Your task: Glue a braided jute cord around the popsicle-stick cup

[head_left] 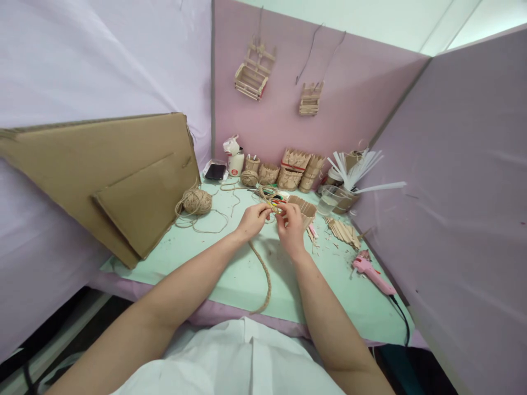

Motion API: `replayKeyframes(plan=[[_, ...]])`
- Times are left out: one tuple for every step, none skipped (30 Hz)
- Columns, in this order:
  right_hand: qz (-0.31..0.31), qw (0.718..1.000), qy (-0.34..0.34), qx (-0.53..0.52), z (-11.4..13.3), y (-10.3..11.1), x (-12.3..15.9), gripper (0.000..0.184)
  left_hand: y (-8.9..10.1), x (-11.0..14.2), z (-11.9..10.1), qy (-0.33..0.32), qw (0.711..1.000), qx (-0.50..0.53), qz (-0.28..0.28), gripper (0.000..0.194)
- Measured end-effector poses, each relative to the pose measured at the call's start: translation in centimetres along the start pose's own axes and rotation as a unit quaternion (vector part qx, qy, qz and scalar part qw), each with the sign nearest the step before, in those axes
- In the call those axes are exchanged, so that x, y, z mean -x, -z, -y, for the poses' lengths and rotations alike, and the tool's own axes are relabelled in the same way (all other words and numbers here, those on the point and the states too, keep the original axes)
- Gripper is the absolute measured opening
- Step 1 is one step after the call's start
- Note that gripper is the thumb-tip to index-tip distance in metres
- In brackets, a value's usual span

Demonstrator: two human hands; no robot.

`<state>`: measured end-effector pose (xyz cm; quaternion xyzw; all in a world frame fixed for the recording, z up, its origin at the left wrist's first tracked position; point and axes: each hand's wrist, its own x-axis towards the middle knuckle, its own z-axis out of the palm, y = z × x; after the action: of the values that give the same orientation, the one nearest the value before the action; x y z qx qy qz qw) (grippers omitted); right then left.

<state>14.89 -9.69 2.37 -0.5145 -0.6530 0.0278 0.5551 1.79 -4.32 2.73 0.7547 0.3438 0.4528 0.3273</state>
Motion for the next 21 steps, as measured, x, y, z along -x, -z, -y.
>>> replayKeyframes(plan=[[0.007, 1.0, 0.017, 0.008, 0.0, 0.0, 0.0, 0.021, 0.0, 0.1, -0.1, -0.005, 1.0, -0.004, 0.006, 0.022], [0.013, 0.999, 0.028, 0.014, 0.0, 0.1, 0.0, 0.02, -0.1, 0.2, -0.2, -0.011, 1.0, -0.005, 0.012, 0.022], [0.014, 0.999, 0.034, 0.018, -0.1, 0.1, 0.0, 0.018, -0.1, 0.3, -0.3, -0.016, 1.0, -0.006, 0.018, 0.023], [0.012, 0.999, 0.036, 0.019, -0.1, 0.1, 0.0, 0.017, -0.2, 0.4, -0.3, -0.02, 1.0, -0.007, 0.022, 0.023], [0.007, 0.999, 0.034, 0.018, -0.1, 0.2, 0.0, 0.016, -0.3, 0.4, -0.4, -0.023, 0.999, -0.009, 0.026, 0.023], [0.0, 0.999, 0.028, 0.015, 0.0, 0.2, -0.1, 0.015, -0.3, 0.4, -0.4, -0.026, 0.999, -0.012, 0.029, 0.022], [-0.006, 1.0, 0.021, 0.008, 0.0, 0.2, -0.1, 0.014, -0.4, 0.4, -0.3, -0.028, 0.999, -0.015, 0.031, 0.022], [-0.012, 1.0, 0.011, -0.001, 0.1, 0.2, -0.2, 0.013, -0.4, 0.4, -0.3, -0.029, 0.999, -0.017, 0.033, 0.022], [-0.017, 1.0, -0.001, -0.014, 0.2, 0.2, -0.3, 0.012, -0.4, 0.4, -0.2, -0.03, 0.999, -0.018, 0.034, 0.022], [-0.023, 0.999, -0.016, -0.029, 0.3, 0.2, -0.3, 0.011, -0.4, 0.4, -0.2, -0.031, 0.999, -0.018, 0.035, 0.022], [-0.029, 0.998, -0.034, -0.047, 0.3, 0.2, -0.4, 0.011, -0.4, 0.4, -0.1, -0.031, 0.999, -0.018, 0.037, 0.022], [-0.034, 0.996, -0.054, -0.065, 0.3, 0.2, -0.4, 0.01, -0.4, 0.4, -0.1, -0.032, 0.999, -0.018, 0.039, 0.022], [-0.039, 0.993, -0.076, -0.085, 0.2, 0.2, -0.5, 0.01, -0.4, 0.4, -0.1, -0.033, 0.998, -0.017, 0.042, 0.022], [-0.042, 0.989, -0.098, -0.107, 0.1, 0.1, -0.5, 0.01, -0.4, 0.4, -0.1, -0.034, 0.998, -0.017, 0.045, 0.023], [-0.042, 0.984, -0.12, -0.128, 0.0, 0.0, -0.5, 0.01, -0.4, 0.4, -0.1, -0.034, 0.998, -0.017, 0.048, 0.023], [-0.038, 0.978, -0.141, -0.149, -0.1, 0.0, -0.5, 0.011, -0.4, 0.4, -0.1, -0.032, 0.998, -0.017, 0.05, 0.023], [-0.034, 0.972, -0.161, -0.168, -0.3, -0.1, -0.5, 0.013, -0.4, 0.4, -0.2, -0.029, 0.998, -0.017, 0.052, 0.023], [-0.031, 0.966, -0.177, -0.184, -0.5, -0.2, -0.5, 0.014, -0.4, 0.4, -0.2, -0.026, 0.998, -0.017, 0.055, 0.024], [-0.029, 0.961, -0.19, -0.197, -0.6, -0.3, -0.4, 0.016, -0.4, 0.4, -0.3, -0.023, 0.998, -0.016, 0.059, 0.024], [-0.03, 0.956, -0.201, -0.209, -0.7, -0.4, -0.4, 0.018, -0.4, 0.4, -0.4, -0.022, 0.998, -0.014, 0.064, 0.024], [-0.034, 0.952, -0.21, -0.221, -0.7, -0.4, -0.4, 0.02, -0.3, 0.4, -0.5, -0.024, 0.997, -0.011, 0.071, 0.024]])
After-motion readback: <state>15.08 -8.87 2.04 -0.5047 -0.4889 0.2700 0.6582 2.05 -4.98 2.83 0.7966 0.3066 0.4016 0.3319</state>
